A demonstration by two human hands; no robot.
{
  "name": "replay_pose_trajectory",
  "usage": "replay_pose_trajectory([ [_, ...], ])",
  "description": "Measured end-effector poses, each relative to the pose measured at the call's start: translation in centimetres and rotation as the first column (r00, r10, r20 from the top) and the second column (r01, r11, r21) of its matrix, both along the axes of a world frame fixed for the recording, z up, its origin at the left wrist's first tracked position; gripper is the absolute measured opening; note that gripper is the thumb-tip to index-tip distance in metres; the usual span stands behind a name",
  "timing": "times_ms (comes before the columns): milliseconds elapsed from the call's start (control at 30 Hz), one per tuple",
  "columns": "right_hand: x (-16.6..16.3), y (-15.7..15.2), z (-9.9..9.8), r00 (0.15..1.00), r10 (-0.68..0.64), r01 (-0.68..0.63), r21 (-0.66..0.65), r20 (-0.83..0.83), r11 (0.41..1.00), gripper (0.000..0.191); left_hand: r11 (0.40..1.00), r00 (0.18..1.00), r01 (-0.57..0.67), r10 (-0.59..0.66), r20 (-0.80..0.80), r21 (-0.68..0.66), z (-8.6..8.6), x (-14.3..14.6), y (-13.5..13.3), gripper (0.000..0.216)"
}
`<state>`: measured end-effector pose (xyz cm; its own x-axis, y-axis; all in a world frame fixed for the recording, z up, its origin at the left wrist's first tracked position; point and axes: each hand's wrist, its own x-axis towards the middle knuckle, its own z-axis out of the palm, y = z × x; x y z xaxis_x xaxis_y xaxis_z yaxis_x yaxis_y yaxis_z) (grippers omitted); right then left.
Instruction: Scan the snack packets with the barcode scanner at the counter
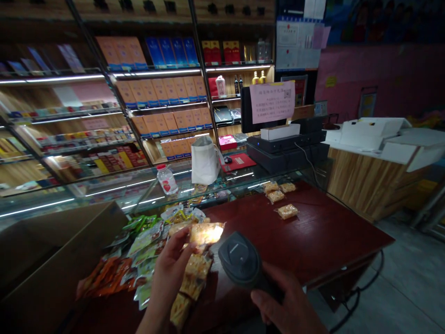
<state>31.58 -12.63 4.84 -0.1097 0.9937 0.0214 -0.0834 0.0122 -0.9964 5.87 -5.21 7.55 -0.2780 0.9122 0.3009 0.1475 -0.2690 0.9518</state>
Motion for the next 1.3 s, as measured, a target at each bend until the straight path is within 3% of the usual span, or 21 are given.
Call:
replay_pose_trajectory([
  [200,0.0,0.2,1.2,0.985,0.115,-0.114,0.012,-0.127,0.993,0.041,0.989,0.991,-0.132,0.133,0.007,-0.071,1.4,-3.5,0.2,0.057],
  [300,0.4,0.3,1.4,0.983,0.083,-0.089,-0.031,-0.163,0.996,0.040,0.967,0.975,-0.219,0.224,0.016,-0.132,1.7,-6.4,0.8,0.057],
  [433,0.6,0.6,0.3,0.984,0.050,-0.064,-0.074,-0.172,0.995,0.042,0.933,0.960,-0.275,0.278,-0.019,-0.231,0.9,-9.0,1.7,0.051],
  [533,0.6,0.7,-0.6,0.984,0.064,-0.077,-0.079,-0.165,0.994,0.044,0.875,0.918,-0.388,0.341,-0.200,-0.288,0.2,-9.9,2.0,0.042],
  [633,0.8,0.8,-1.1,0.986,0.064,-0.077,-0.078,-0.152,0.994,0.045,0.799,0.756,-0.547,0.344,-0.557,-0.249,0.4,-10.3,1.7,0.033],
  [700,1.1,0.8,-1.2,0.988,0.049,-0.061,-0.079,-0.145,0.995,0.044,0.769,0.563,-0.632,0.371,-0.739,-0.095,1.0,-10.3,1.3,0.035],
  [767,1.6,0.9,-1.4,0.988,0.021,-0.036,-0.093,-0.153,0.995,0.044,0.744,0.385,-0.657,0.473,-0.793,0.124,1.7,-9.7,1.1,0.040],
  [800,1.9,0.9,-1.5,0.987,-0.002,-0.015,-0.106,-0.161,0.994,0.044,0.737,0.345,-0.640,0.528,-0.776,0.217,1.9,-9.0,1.2,0.043],
  [833,2.2,0.9,-1.6,0.985,-0.032,0.011,-0.120,-0.169,0.993,0.043,0.749,0.358,-0.602,0.563,-0.745,0.277,2.1,-8.0,1.4,0.044],
  [867,2.5,1.0,-1.7,0.982,-0.066,0.042,-0.135,-0.179,0.990,0.043,0.790,0.426,-0.538,0.556,-0.714,0.294,2.1,-6.7,1.9,0.044],
  [933,3.3,1.2,-1.7,0.965,-0.167,0.135,-0.163,-0.204,0.977,0.044,0.916,0.636,-0.314,0.398,-0.661,0.250,1.3,-3.1,3.2,0.039],
  [1000,4.1,1.4,-1.6,0.936,-0.266,0.225,-0.187,-0.230,0.956,0.045,0.985,0.770,0.000,0.110,-0.628,0.172,-0.4,1.6,4.9,0.031],
  [1067,5.1,1.7,-1.5,0.910,-0.327,0.286,-0.187,-0.254,0.940,0.045,0.966,0.772,0.243,-0.136,-0.620,0.090,-2.9,6.7,6.7,0.024],
  [1133,6.1,1.7,-1.5,0.889,-0.362,0.322,-0.177,-0.282,0.930,0.045,0.922,0.731,0.388,-0.312,-0.607,-0.007,-5.7,11.5,8.6,0.018],
  [1200,7.2,1.4,-1.6,0.859,-0.404,0.364,-0.180,-0.314,0.914,0.043,0.892,0.706,0.441,-0.411,-0.577,-0.096,-8.1,15.8,10.5,0.026],
  [1300,8.5,0.5,-1.8,0.828,-0.460,0.417,-0.198,-0.319,0.887,0.043,0.896,0.726,0.411,-0.431,-0.536,-0.165,-10.1,20.9,13.4,0.064],
])
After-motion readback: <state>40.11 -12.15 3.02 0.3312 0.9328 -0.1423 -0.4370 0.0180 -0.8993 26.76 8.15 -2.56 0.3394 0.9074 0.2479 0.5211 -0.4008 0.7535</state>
